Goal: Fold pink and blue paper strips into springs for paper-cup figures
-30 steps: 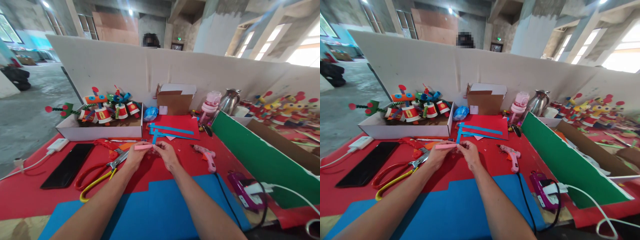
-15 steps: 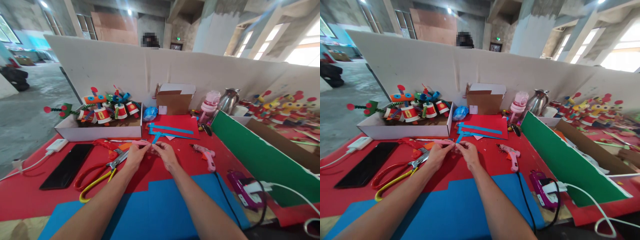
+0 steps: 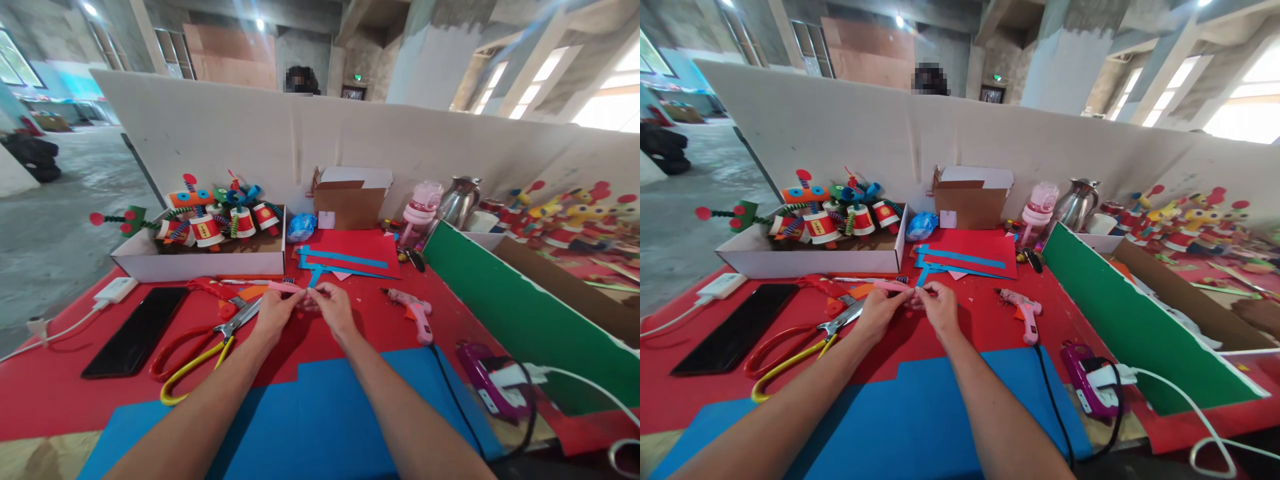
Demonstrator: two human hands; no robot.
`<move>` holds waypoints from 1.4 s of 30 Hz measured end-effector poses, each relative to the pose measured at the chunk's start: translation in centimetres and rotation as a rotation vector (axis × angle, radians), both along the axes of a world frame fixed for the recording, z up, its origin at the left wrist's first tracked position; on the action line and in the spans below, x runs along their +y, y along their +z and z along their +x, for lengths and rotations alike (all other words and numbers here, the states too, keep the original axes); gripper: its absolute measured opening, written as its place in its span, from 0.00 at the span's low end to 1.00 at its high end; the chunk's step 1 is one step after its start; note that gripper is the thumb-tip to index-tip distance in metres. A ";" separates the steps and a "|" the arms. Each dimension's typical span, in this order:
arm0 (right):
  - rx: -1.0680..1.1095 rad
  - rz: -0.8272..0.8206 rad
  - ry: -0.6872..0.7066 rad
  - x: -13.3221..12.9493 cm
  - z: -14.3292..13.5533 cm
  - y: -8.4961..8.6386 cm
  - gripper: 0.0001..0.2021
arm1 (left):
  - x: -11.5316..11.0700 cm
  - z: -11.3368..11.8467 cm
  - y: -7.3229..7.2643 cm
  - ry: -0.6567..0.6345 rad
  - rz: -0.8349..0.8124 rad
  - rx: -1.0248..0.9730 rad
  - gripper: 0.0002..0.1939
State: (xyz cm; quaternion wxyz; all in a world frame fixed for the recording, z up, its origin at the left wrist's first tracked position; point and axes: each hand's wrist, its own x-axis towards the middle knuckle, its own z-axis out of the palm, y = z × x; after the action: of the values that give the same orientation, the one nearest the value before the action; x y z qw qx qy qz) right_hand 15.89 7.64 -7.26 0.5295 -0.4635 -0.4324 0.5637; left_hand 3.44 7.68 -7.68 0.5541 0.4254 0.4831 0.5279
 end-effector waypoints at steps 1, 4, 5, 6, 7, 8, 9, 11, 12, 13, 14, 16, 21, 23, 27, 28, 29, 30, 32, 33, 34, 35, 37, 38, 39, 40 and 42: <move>0.015 -0.010 0.004 0.0 0.0 0.1 0.16 | 0.0 0.0 -0.1 -0.005 0.002 -0.025 0.15; 0.084 -0.043 0.012 0.0 0.0 0.3 0.17 | -0.1 0.2 -0.1 -0.019 -0.030 -0.133 0.15; 0.102 -0.054 0.013 0.0 0.0 0.3 0.17 | -0.1 0.3 0.0 -0.027 -0.053 -0.160 0.16; 0.115 -0.063 0.013 -0.1 0.0 0.4 0.17 | -0.2 0.4 0.0 -0.034 -0.075 -0.179 0.16; 0.123 -0.069 0.014 -0.1 0.0 0.4 0.17 | -0.2 0.4 0.1 -0.038 -0.089 -0.190 0.17; 0.126 -0.072 0.017 -0.1 0.0 0.4 0.17 | -0.2 0.4 0.1 -0.040 -0.094 -0.192 0.17; 0.128 -0.074 0.021 -0.1 0.1 0.4 0.17 | -0.2 0.4 0.1 -0.039 -0.091 -0.187 0.17; 0.128 -0.084 0.041 -0.1 0.1 0.3 0.16 | -0.1 0.2 0.1 -0.028 -0.077 -0.155 0.17; 0.128 -0.093 0.062 -0.1 0.1 0.3 0.16 | -0.1 0.2 0.0 -0.024 -0.067 -0.131 0.17; 0.129 -0.101 0.086 -0.1 0.2 0.4 0.17 | 0.0 0.1 0.0 -0.023 -0.059 -0.105 0.17; 0.128 -0.108 0.108 -0.1 0.2 0.4 0.17 | 0.0 0.0 -0.1 -0.023 -0.050 -0.085 0.17; 0.124 -0.113 0.132 -0.1 0.3 0.4 0.18 | 0.1 -0.1 -0.1 -0.028 -0.041 -0.067 0.16; 0.114 -0.113 0.083 -0.1 0.1 0.3 0.18 | -0.2 0.2 0.3 -0.045 -0.049 -0.125 0.16; 0.115 -0.112 0.054 0.0 -0.1 0.2 0.18 | -0.3 0.4 0.4 -0.038 -0.059 -0.155 0.17; 0.132 -0.126 0.062 -0.1 0.0 0.2 0.17 | -0.2 0.3 0.4 -0.023 -0.048 -0.150 0.17; 0.138 -0.132 0.087 -0.1 0.1 0.2 0.18 | -0.2 0.2 0.4 -0.023 -0.036 -0.134 0.17; 0.146 -0.137 0.112 0.0 0.2 0.2 0.18 | -0.1 0.1 0.4 -0.023 -0.027 -0.114 0.17; 0.154 -0.143 0.133 0.0 0.4 0.3 0.19 | -0.1 0.0 0.4 -0.022 -0.022 -0.095 0.17; 0.174 -0.160 0.151 0.0 0.6 0.3 0.20 | 0.0 -0.1 0.4 -0.016 -0.024 -0.069 0.16; 0.182 -0.169 0.149 0.0 0.7 0.2 0.20 | 0.0 -0.1 0.5 -0.016 -0.030 -0.061 0.16; 0.183 -0.176 0.144 0.1 0.7 0.2 0.19 | -0.1 -0.1 0.5 -0.020 -0.033 -0.056 0.16; 0.177 -0.178 0.138 0.1 0.7 0.1 0.19 | -0.1 -0.1 0.6 -0.026 -0.034 -0.052 0.16; 0.149 -0.168 0.119 0.1 0.5 0.1 0.19 | -0.2 0.0 0.6 -0.037 -0.032 -0.048 0.15; 0.133 -0.158 0.113 0.1 0.4 0.0 0.19 | -0.2 0.0 0.6 -0.041 -0.031 -0.053 0.15; 0.120 -0.146 0.106 0.1 0.3 0.1 0.19 | -0.2 0.1 0.5 -0.041 -0.030 -0.065 0.15; 0.110 -0.134 0.103 0.1 0.2 0.1 0.19 | -0.1 0.1 0.5 -0.038 -0.028 -0.083 0.15; 0.091 -0.114 0.106 0.0 0.1 0.2 0.19 | 0.0 0.0 0.4 -0.035 -0.019 -0.113 0.15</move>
State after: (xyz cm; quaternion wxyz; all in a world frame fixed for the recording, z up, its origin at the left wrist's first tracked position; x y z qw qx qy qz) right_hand 16.00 7.69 -7.03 0.4909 -0.4433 -0.3991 0.6350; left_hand 3.49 7.64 -7.31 0.5936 0.3979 0.4488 0.5366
